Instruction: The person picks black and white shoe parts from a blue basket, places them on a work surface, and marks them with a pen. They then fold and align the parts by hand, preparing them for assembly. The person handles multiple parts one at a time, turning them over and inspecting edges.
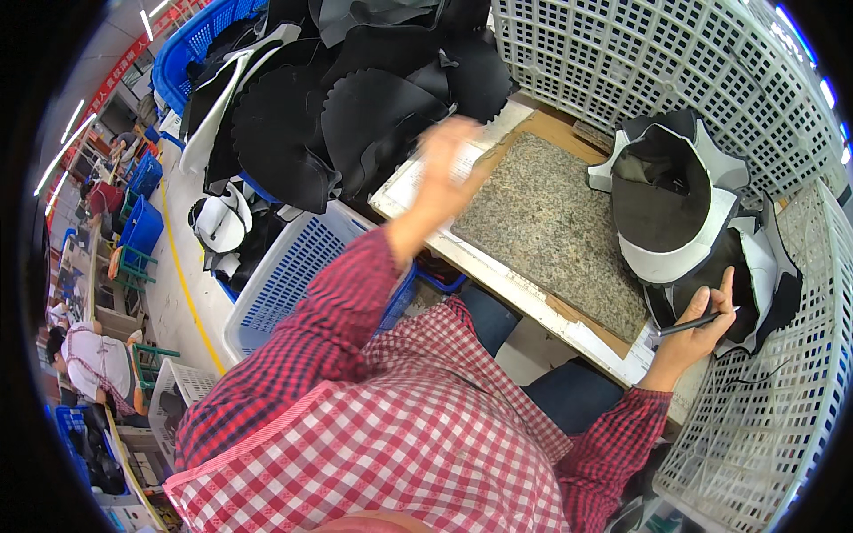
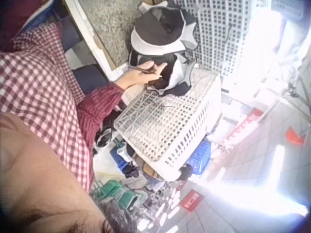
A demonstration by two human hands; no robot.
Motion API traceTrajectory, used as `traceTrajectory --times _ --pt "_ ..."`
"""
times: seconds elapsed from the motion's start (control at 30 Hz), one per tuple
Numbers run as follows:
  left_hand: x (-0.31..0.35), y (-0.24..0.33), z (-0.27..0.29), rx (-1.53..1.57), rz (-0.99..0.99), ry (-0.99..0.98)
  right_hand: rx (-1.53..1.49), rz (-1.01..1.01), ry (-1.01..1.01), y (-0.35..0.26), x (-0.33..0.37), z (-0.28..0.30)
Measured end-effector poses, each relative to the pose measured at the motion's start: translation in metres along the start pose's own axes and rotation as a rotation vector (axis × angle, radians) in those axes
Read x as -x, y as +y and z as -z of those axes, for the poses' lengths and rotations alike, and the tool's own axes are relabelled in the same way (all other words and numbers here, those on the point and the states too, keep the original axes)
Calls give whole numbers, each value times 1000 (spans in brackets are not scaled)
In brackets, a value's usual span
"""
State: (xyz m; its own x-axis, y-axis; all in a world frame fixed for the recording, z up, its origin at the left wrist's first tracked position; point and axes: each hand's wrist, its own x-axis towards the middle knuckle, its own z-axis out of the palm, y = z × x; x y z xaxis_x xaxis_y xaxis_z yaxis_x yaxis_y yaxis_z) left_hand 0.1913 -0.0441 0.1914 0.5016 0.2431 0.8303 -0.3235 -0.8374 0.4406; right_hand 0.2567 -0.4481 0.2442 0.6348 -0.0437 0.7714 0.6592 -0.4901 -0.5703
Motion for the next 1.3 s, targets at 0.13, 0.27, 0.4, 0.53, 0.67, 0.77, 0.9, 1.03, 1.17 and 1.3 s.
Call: traceTrajectory --times 0.13,0.27,0.4,0.53,0.67,0.77,0.9,1.03,1.17,1.3 --pt "1 -59 112 -639 179 298 -138 -31 -1 -8 25 -12" --pt "-1 -82 138 -618 418 129 -162 -35 -68 -15 46 -27" --pt "1 -84 112 -229 557 192 -207 -84 -84 -15 57 -28" --pt "3 -88 87 -305 433 2 -238 -182 -163 -14 75 -22" --pt "6 -75 69 -24 442 334 -300 -259 -286 -16 101 -18" --pt "32 -47 50 -6 274 164 -385 -274 -449 -16 111 -22" --pt "78 -34 26 55 189 -418 -336 -355 -526 -16 113 -46" --pt "81 -61 31 64 364 -929 -435 -480 -622 -21 112 -86" --pt "70 -69 21 421 590 -959 -623 -509 -629 -24 107 -146" --pt "70 -58 -8 116 268 -959 -573 -614 -729 -18 88 -193"
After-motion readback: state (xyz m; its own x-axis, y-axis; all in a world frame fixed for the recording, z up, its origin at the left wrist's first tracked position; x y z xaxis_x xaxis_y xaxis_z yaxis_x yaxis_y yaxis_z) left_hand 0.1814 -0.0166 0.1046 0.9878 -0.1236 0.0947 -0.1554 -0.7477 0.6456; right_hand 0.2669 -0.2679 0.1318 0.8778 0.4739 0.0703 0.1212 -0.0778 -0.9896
